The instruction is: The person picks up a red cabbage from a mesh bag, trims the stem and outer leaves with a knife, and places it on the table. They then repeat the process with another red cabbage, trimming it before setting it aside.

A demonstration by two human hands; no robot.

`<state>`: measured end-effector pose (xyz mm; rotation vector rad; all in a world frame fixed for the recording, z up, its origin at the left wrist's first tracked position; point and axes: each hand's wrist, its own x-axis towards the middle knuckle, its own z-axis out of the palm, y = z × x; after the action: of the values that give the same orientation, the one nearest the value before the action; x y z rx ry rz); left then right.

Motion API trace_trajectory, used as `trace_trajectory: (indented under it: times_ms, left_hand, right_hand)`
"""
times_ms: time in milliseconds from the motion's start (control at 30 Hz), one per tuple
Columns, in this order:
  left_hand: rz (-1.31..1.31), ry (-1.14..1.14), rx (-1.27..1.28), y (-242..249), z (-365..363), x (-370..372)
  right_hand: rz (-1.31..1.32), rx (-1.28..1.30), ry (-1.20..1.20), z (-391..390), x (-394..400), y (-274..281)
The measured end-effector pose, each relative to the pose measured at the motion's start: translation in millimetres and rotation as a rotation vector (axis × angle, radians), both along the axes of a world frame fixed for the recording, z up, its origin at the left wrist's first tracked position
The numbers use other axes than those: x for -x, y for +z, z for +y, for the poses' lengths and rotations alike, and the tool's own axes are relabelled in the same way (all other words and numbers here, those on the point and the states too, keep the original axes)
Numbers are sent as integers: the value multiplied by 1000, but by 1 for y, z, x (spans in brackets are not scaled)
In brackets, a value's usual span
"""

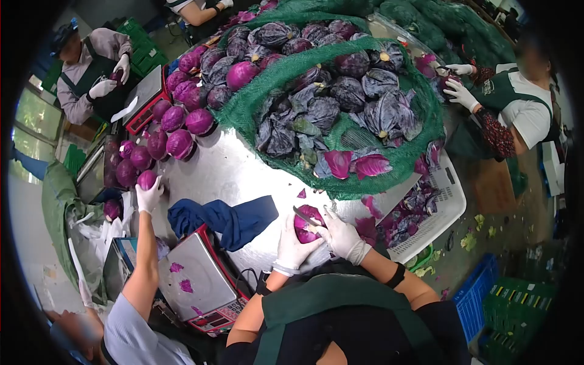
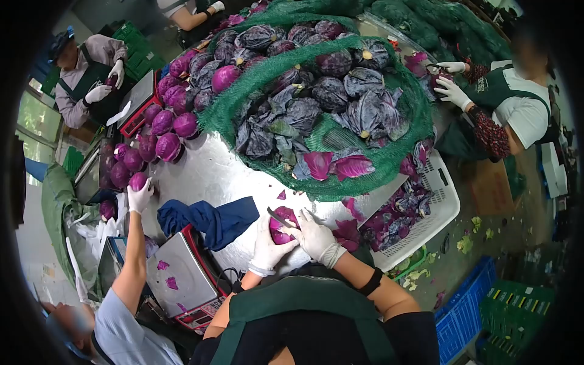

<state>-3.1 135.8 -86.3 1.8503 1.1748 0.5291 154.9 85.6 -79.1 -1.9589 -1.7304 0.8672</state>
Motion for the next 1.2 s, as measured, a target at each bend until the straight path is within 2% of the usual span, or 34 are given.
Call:
trace_trajectory:
  times_ms: [33,67,200,300,500,567,600,633,700,733,833,867,1000,1067,1200]
  left_hand:
    - [9,2,-6,2,1,-2]
    - [69,2,-20,0,2,-4]
    - [148,-11,26,7,6,-10]
    - [165,-12,1,-7,6,-9]
    - [162,-43,34,-2,12,-13]
    - [151,-47,61,-4,12,-12]
    - [167,-87,12,-8,12,-10]
    - [182,-124,-36,-11,9,-8]
    - [195,-129,-227,-12,-9,-4]
    - [111,-141,-144,-11,-8,0]
    - [-156,-142,138,-9,-8,15]
    - [-85,-168,62,-4,-8,24]
    - [-226,-94,202,-27,-22,52]
    - [-279,-4,449,-4,-27,50]
    - [-297,93,465,-6,-40,60]
  right_hand:
    - [-2,104,-2,2,-1,5]
    - [-50,-93,-57,2,0,-12]
    - [-28,-238,-89,3,-9,-29]
    - [8,-302,-76,6,-14,-40]
    - [-65,-346,-76,11,-21,-43]
    - [-34,-195,-68,12,-24,-45]
    - [-74,-484,6,14,-26,-51]
    - [163,-190,-200,20,-38,-61]
    - [312,-8,-284,17,-49,-52]
    - [302,31,-282,16,-52,-33]
    - [566,-22,-384,22,-63,-69]
    - [699,34,-408,26,-68,-75]
    - [784,153,-421,37,-71,-83]
    - [834,173,-454,36,-67,-89]
    - [873,176,-475,39,-61,-79]
